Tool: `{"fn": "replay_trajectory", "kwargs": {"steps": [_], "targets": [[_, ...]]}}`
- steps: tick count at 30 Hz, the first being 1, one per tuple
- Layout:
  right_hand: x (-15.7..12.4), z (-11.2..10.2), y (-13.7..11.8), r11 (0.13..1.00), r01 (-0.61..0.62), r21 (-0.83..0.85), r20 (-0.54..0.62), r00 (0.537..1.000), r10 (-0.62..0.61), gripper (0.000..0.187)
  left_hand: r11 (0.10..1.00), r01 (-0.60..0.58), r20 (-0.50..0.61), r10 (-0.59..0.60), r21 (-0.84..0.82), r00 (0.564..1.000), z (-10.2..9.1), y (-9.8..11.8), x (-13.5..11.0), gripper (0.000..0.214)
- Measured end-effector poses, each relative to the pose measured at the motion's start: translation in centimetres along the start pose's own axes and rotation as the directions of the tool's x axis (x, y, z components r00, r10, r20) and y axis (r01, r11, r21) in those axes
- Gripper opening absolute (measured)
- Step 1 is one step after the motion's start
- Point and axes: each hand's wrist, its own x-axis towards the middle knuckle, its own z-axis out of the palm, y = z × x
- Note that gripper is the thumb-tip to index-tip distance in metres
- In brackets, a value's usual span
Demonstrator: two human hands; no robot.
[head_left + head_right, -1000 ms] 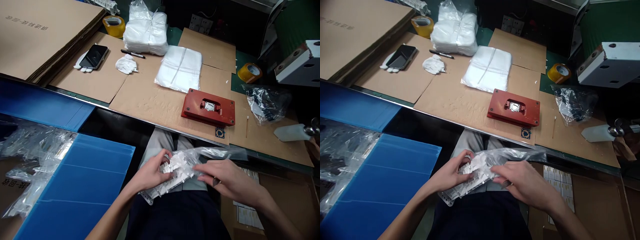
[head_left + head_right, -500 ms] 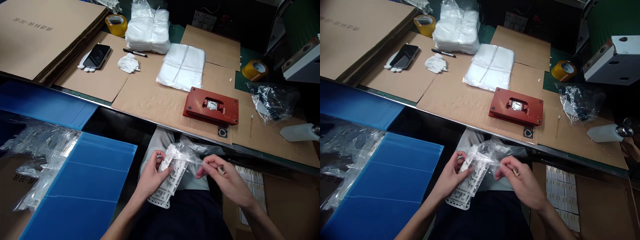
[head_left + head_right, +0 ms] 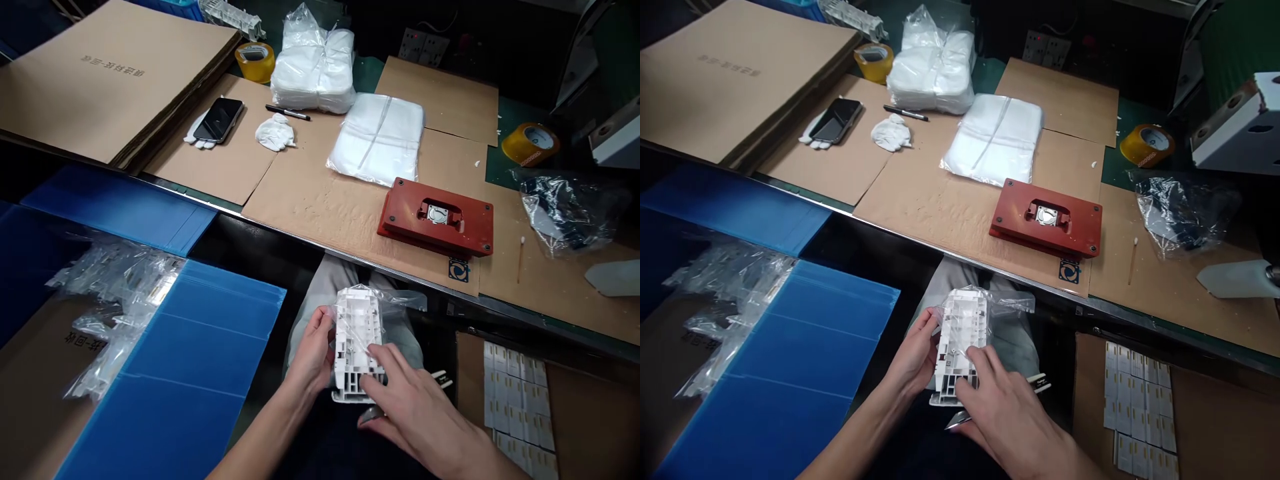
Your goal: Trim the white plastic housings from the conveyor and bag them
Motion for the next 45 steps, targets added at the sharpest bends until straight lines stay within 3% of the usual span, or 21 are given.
{"fn": "replay_trajectory", "kwargs": {"steps": [2, 5, 8, 12, 14, 16, 18, 19, 21, 23, 25, 27, 28, 29, 31, 33, 35, 37, 40, 43, 45], "targets": [[-0.1, -0.1, 0.1, 0.999, -0.031, 0.012, -0.02, 0.999, 0.032, 0.015, 1.0, -0.02, 0.006, 0.02, 0.013, 1.0, -0.3, 0.3, 0.1, 0.031], [-0.3, -0.1, 1.1, 0.957, -0.06, 0.283, -0.137, 0.985, 0.102, 0.007, 0.987, -0.137, -0.016, 0.139, 0.087, 0.99, -1.2, 1.5, -0.1, 0.026], [0.2, 0.4, 2.9, 0.737, -0.157, 0.658, -0.191, 0.911, 0.365, 0.015, 0.945, -0.267, -0.011, 0.274, 0.191, 0.962, -1.7, 2.9, -1.0, 0.023], [1.6, 2.1, 5.2, 0.415, -0.124, 0.902, -0.192, 0.743, 0.641, 0.026, 0.92, -0.296, 0.24, 0.236, 0.258, 0.942, -0.9, 3.5, -2.5, 0.029], [2.1, 2.9, 5.7, 0.324, -0.094, 0.942, -0.174, 0.687, 0.705, 0.029, 0.931, -0.27, 0.283, 0.197, 0.246, 0.939, -0.1, 3.1, -2.8, 0.03], [2.3, 3.3, 5.7, 0.293, -0.108, 0.95, -0.142, 0.687, 0.713, 0.031, 0.946, -0.247, 0.197, 0.207, 0.211, 0.958, 0.7, 2.6, -2.8, 0.03], [2.3, 3.2, 5.3, 0.302, -0.159, 0.94, -0.093, 0.731, 0.676, 0.029, 0.93, -0.276, 0.078, 0.265, 0.243, 0.961, 1.3, 2.5, -2.9, 0.027], [2.3, 3.1, 5.1, 0.309, -0.188, 0.932, -0.063, 0.756, 0.651, 0.028, 0.892, -0.32, 0.081, 0.311, 0.319, 0.947, 1.5, 2.6, -3.2, 0.024], [2.2, 2.8, 4.9, 0.323, -0.221, 0.92, -0.027, 0.788, 0.616, 0.028, 0.752, -0.434, 0.251, 0.355, 0.496, 0.901, 1.7, 3.3, -3.9, 0.017], [2.2, 2.5, 4.9, 0.33, -0.206, 0.921, -0.046, 0.786, 0.617, 0.029, 0.637, -0.528, 0.479, 0.27, 0.562, 0.835, 1.3, 4.2, -4.8, 0.017], [2.3, 2.3, 5.0, 0.326, -0.179, 0.928, -0.071, 0.776, 0.627, 0.029, 0.689, -0.511, 0.501, 0.243, 0.515, 0.831, 0.3, 5.0, -5.0, 0.019], [2.3, 2.1, 4.9, 0.328, -0.166, 0.93, -0.079, 0.781, 0.619, 0.028, 0.865, -0.362, 0.252, 0.285, 0.348, 0.925, -1.1, 5.1, -4.1, 0.029], [2.4, 1.9, 4.8, 0.335, -0.156, 0.929, -0.088, 0.787, 0.61, 0.028, 0.946, -0.26, 0.086, 0.248, 0.194, 0.965, -1.7, 4.8, -3.3, 0.03], [2.4, 1.8, 4.5, 0.346, -0.147, 0.927, -0.097, 0.795, 0.598, 0.026, 0.993, -0.115, 0.006, 0.115, 0.022, 0.993, -2.1, 4.4, -2.4, 0.032], [2.5, 1.4, 3.9, 0.366, -0.127, 0.922, -0.11, 0.821, 0.561, 0.024, 0.989, 0.098, 0.051, -0.093, -0.109, 0.994, -2.2, 3.1, -0.6, 0.044], [2.6, 1.1, 3.4, 0.391, -0.113, 0.913, -0.097, 0.872, 0.479, 0.02, 0.931, 0.311, 0.193, -0.275, -0.191, 0.942, -1.5, 1.8, 0.6, 0.052], [2.6, 0.9, 3.3, 0.431, -0.114, 0.895, -0.086, 0.905, 0.417, 0.017, 0.844, 0.451, 0.305, -0.365, -0.29, 0.879, -0.4, 0.8, 1.0, 0.05], [2.4, 0.7, 3.5, 0.5, -0.151, 0.853, -0.116, 0.878, 0.464, 0.016, 0.799, 0.465, 0.326, -0.355, -0.38, 0.876, 0.4, 0.3, 0.9, 0.042], [1.6, 0.2, 3.7, 0.606, -0.217, 0.766, -0.238, 0.779, 0.58, 0.013, 0.804, 0.367, 0.251, -0.277, -0.469, 0.928, 0.4, 0.7, 0.4, 0.039], [0.6, -0.8, 3.3, 0.744, -0.169, 0.647, -0.42, 0.735, 0.532, 0.011, 0.797, 0.298, 0.207, -0.219, -0.525, 0.953, -0.5, 1.5, 0.3, 0.052], [0.3, -1.3, 3.0, 0.817, -0.109, 0.566, -0.571, 0.663, 0.485, 0.011, 0.792, 0.254, 0.185, -0.18, -0.555, 0.966, -1.0, 2.0, 0.5, 0.062]]}}
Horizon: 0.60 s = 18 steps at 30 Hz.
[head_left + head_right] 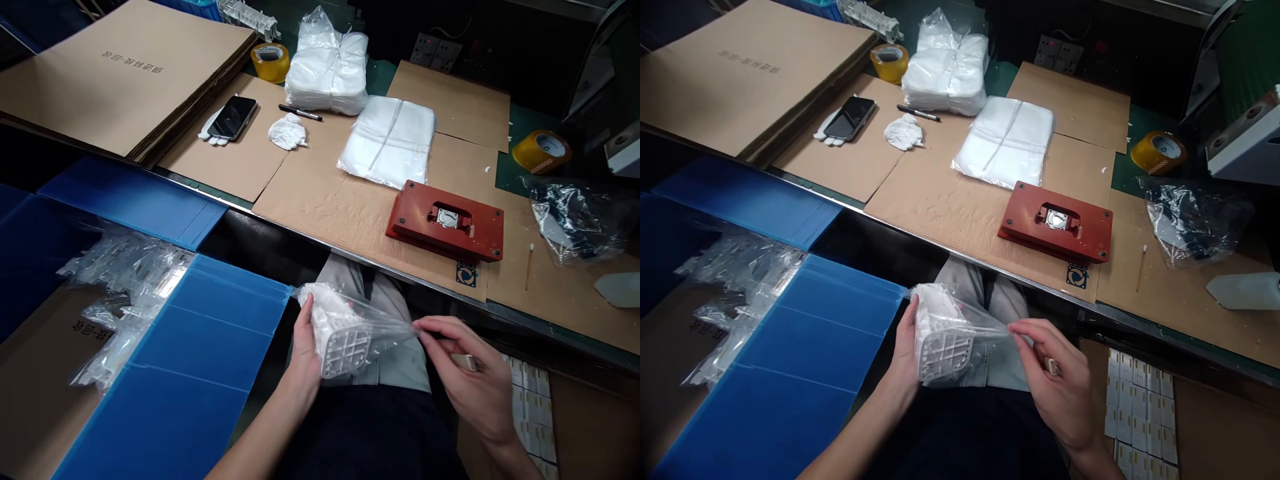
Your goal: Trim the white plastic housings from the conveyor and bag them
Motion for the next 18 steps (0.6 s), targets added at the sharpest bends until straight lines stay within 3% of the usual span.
{"fn": "replay_trajectory", "kwargs": {"steps": [3, 4, 7, 9, 12, 15, 16, 18], "targets": [[0.2, 0.3, 0.0, 0.998, 0.021, 0.067, -0.15, 0.989, -0.011, 0.01, 0.997, -0.073, 0.006, 0.073, -0.033, 0.997, 0.0, 0.7, 0.0, 0.064], [0.2, 0.7, 0.2, 0.993, -0.021, 0.12, -0.125, 0.992, 0.036, 0.015, 0.994, -0.095, 0.01, 0.096, -0.045, 0.995, 0.1, 0.8, 0.0, 0.062], [0.2, 2.4, 1.0, 0.947, -0.238, 0.216, 0.125, 0.969, 0.215, 0.05, 0.982, -0.152, 0.032, 0.157, -0.115, 0.987, 0.6, 0.9, -0.1, 0.059], [-0.1, 3.5, 1.5, 0.922, -0.334, 0.195, 0.186, 0.936, 0.299, 0.042, 0.971, -0.165, 0.059, 0.177, -0.172, 0.982, 0.9, 0.8, -0.3, 0.061], [-0.7, 4.0, 2.5, 0.928, -0.337, 0.159, 0.111, 0.94, 0.323, 0.029, 0.964, -0.184, 0.101, 0.206, -0.191, 0.973, 0.9, 1.1, -0.9, 0.063], [-1.4, 3.1, 4.3, 0.92, -0.37, 0.126, 0.117, 0.927, 0.357, 0.03, 0.951, -0.3, 0.088, 0.305, -0.069, 0.948, 0.0, 1.8, -1.6, 0.066], [-1.6, 2.6, 5.0, 0.913, -0.388, 0.129, 0.118, 0.92, 0.375, 0.031, 0.925, -0.379, 0.071, 0.376, 0.036, 0.924, -0.4, 2.2, -1.9, 0.068], [-1.6, 1.9, 6.3, 0.902, -0.398, 0.166, 0.101, 0.917, 0.386, 0.03, 0.786, -0.544, 0.046, 0.557, 0.293, 0.829, -1.4, 3.0, -2.5, 0.074]]}}
